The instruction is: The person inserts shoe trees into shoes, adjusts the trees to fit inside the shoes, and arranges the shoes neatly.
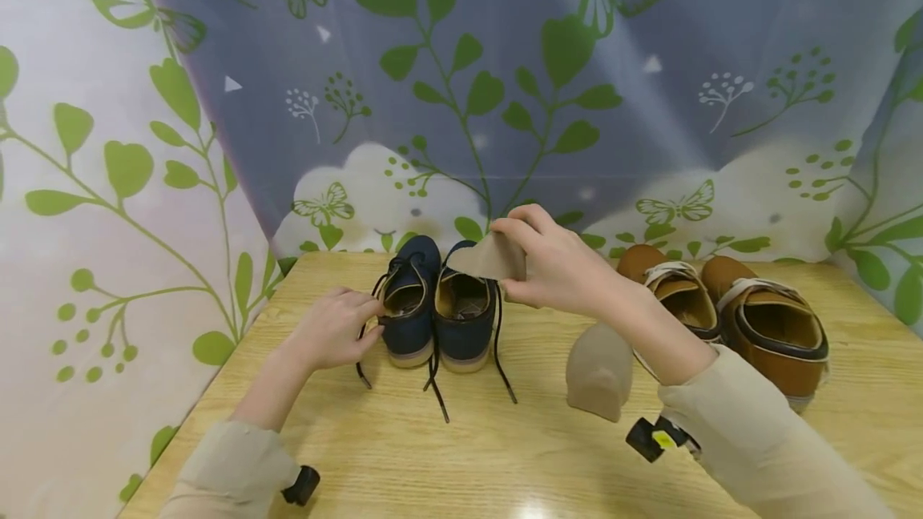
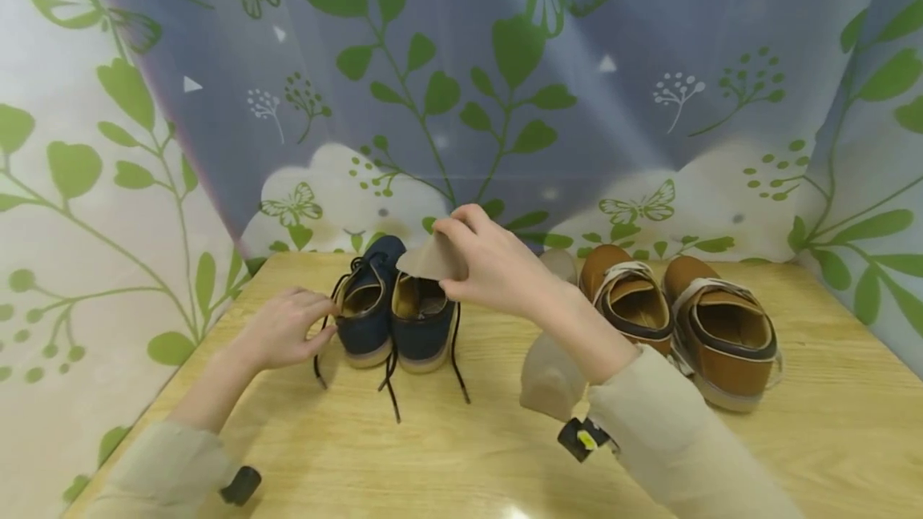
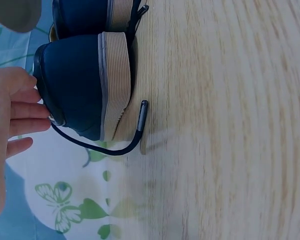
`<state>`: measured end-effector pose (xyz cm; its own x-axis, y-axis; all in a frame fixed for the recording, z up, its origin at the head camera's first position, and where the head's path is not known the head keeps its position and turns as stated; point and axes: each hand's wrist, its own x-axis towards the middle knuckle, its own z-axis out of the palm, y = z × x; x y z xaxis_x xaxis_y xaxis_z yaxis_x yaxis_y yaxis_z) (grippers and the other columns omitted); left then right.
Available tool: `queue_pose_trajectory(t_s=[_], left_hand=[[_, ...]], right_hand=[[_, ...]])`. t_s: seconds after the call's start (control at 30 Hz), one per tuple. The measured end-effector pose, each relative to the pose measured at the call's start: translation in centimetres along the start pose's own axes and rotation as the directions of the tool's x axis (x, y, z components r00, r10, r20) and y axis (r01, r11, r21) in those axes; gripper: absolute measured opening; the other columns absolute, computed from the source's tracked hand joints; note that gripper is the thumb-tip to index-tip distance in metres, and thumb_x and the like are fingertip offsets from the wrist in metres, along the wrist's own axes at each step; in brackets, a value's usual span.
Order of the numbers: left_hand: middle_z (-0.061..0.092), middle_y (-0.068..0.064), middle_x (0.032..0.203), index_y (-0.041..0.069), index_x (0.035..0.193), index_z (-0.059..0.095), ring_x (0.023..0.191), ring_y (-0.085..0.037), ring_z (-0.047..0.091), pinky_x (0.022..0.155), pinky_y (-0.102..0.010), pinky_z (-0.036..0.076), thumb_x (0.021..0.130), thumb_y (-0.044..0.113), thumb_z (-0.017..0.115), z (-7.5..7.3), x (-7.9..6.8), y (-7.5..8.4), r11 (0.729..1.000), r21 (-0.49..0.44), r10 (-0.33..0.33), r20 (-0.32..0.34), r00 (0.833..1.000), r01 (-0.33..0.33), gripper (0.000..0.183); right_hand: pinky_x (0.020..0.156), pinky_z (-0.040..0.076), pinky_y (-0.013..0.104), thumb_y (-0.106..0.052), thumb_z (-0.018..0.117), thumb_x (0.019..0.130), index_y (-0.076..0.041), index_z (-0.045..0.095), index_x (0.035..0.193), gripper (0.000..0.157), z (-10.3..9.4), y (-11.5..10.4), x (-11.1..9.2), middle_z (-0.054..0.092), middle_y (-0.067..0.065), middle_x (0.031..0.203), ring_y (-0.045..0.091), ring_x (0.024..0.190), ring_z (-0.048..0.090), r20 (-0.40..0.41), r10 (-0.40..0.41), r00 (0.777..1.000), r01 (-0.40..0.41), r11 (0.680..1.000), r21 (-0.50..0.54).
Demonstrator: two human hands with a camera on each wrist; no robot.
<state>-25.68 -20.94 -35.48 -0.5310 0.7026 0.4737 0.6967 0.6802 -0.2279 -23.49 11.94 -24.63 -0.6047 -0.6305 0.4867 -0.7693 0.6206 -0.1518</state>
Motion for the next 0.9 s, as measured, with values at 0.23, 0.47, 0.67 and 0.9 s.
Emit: queue_pose_trajectory(t_s=[0.23,0.47,0.67,0.9], left_hand=[[0.065,-0.003,0.082,0.008,0.084,0.066,0.076,-0.02,0.062,0.076,-0.041,0.047,0.077,0.02,0.068,0.0,0.0,0.0,1.0,-0.019,0.001,-0.008,1.0,-0.002,0.014],[0.065,-0.003,0.079,0.008,0.082,0.067,0.073,-0.02,0.062,0.073,-0.04,0.047,0.076,0.018,0.07,0.1,0.0,-0.1,0.999,-0.04,0.017,-0.05,0.999,-0.019,0.012],[0.065,-0.003,0.079,0.008,0.081,0.068,0.073,-0.02,0.062,0.072,-0.04,0.048,0.075,0.016,0.07,0.2,-0.1,-0.2,0.998,-0.049,0.023,-0.08,0.997,-0.027,0.011],[0.065,-0.003,0.079,0.008,0.081,0.069,0.072,-0.02,0.062,0.071,-0.04,0.048,0.074,0.016,0.071,0.3,-0.1,-0.2,0.998,-0.051,0.026,-0.09,0.996,-0.03,0.011]], right_hand=[[0.071,0.047,0.032,-0.021,0.069,0.081,-0.009,0.047,0.133,0.058,0.3,-1.1,2.4,0.04,0.012,0.128,0.021,0.091,0.054,0.087,0.033,0.996,-0.041,0.994,0.099],[0.072,0.046,0.031,-0.022,0.066,0.083,-0.01,0.046,0.135,0.057,1.2,-1.7,3.9,0.04,0.01,0.128,0.018,0.094,0.052,0.151,0.033,0.988,-0.057,0.986,0.159],[0.072,0.046,0.031,-0.024,0.066,0.083,-0.011,0.045,0.136,0.058,2.1,-1.9,4.7,0.041,0.01,0.129,0.019,0.096,0.053,0.177,0.027,0.984,-0.058,0.984,0.17],[0.073,0.046,0.03,-0.027,0.067,0.083,-0.013,0.044,0.137,0.06,2.6,-2.3,5.8,0.042,0.008,0.129,0.018,0.097,0.052,0.199,0.014,0.98,-0.05,0.983,0.177]])
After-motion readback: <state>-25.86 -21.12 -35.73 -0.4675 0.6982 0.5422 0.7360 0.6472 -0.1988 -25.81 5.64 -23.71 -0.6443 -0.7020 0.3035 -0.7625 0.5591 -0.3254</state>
